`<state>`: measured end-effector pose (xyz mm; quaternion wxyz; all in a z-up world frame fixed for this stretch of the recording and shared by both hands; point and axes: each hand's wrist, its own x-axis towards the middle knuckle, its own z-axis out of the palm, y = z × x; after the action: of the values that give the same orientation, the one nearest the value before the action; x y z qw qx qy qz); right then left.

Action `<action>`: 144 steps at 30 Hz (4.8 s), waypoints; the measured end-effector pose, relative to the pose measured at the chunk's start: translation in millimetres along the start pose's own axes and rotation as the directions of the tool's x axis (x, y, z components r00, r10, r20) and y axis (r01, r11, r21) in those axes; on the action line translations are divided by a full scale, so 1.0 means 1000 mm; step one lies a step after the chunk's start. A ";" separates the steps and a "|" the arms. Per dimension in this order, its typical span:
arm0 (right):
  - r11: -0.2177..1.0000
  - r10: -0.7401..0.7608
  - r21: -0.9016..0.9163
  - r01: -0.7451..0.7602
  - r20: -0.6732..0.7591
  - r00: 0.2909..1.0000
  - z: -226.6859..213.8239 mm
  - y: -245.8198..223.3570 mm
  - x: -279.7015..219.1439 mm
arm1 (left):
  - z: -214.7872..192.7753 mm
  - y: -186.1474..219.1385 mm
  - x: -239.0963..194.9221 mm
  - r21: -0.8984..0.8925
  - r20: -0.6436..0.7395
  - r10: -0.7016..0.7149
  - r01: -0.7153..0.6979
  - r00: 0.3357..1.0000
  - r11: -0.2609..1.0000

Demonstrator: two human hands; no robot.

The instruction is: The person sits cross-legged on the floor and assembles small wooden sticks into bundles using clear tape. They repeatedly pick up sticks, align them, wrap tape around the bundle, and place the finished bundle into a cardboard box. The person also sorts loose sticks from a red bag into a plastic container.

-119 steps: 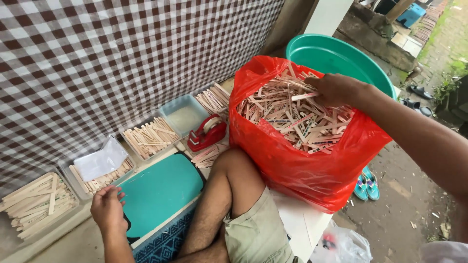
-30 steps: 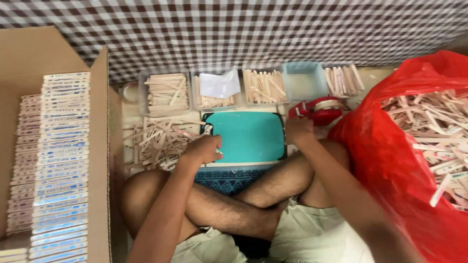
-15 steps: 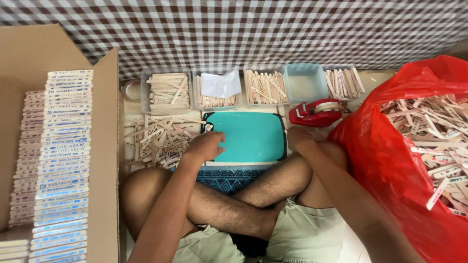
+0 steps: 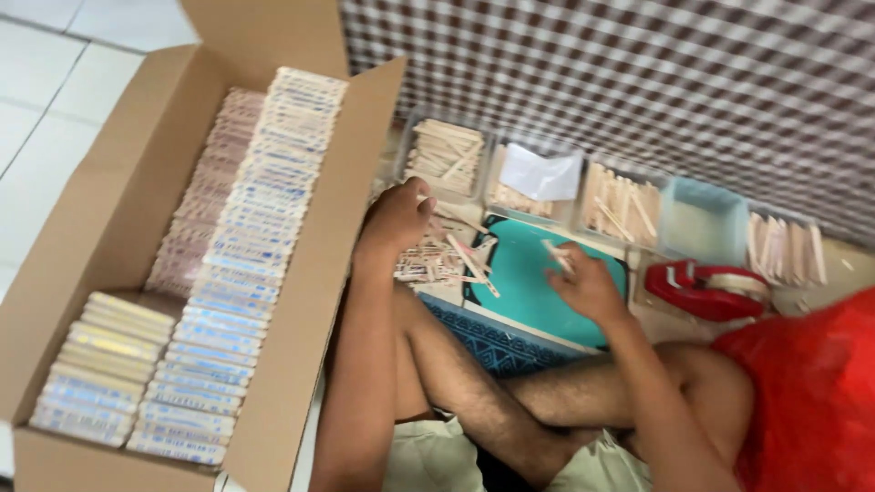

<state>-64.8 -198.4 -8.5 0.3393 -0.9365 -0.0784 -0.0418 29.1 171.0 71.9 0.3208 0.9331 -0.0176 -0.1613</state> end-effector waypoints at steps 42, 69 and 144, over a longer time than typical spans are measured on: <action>0.924 0.036 -0.343 0.168 0.516 0.856 0.167 -0.223 0.133 | 0.036 -0.021 0.029 -0.280 -0.482 -0.005 -0.149 0.876 0.948; 0.775 0.085 0.630 0.043 -0.172 0.982 -0.042 -0.123 0.025 | 0.007 0.131 -0.106 -0.843 0.237 0.160 0.121 0.958 0.525; 0.877 0.456 -0.091 -0.472 -0.153 0.877 0.041 0.017 0.003 | 0.241 0.077 -0.079 0.592 0.266 0.369 -0.453 0.890 0.666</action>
<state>-58.2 -185.1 -50.4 0.2841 -0.9427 0.1732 -0.0236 -115.7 -22.4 -37.4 0.0100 0.9450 -0.3015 -0.1260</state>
